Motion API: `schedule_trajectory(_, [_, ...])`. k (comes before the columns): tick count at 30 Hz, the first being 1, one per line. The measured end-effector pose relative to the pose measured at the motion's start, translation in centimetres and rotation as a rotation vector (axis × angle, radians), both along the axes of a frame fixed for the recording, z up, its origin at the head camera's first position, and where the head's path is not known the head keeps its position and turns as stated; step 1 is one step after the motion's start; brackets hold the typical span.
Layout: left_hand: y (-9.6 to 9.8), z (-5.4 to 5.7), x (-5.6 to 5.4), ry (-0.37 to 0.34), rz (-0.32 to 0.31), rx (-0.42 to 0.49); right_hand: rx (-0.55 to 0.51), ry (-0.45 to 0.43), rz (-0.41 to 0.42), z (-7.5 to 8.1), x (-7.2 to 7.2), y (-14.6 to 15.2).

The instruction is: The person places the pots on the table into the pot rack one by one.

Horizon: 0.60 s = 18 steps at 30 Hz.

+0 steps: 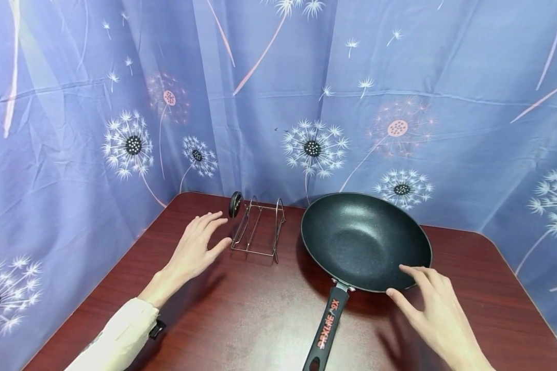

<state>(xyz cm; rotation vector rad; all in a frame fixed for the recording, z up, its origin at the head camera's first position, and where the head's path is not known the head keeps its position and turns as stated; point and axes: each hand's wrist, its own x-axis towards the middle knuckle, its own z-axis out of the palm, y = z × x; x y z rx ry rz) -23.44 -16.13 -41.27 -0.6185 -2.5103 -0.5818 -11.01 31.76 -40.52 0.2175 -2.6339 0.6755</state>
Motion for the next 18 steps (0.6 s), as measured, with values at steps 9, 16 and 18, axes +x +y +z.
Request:
schedule_trajectory(9, [1.1,0.6,0.5,-0.072,-0.072,0.15,-0.053,0.009,-0.033,0.1,0.7,-0.7])
schedule_trajectory(16, [1.7,0.9,1.0,-0.161,-0.074,0.198,-0.132,-0.075,-0.053,0.4,1.1,-1.4])
schedule_trajectory(18, [1.9,0.9,1.0,-0.181,-0.078,0.213,-0.142,-0.091,-0.054,0.4,1.2,-1.4])
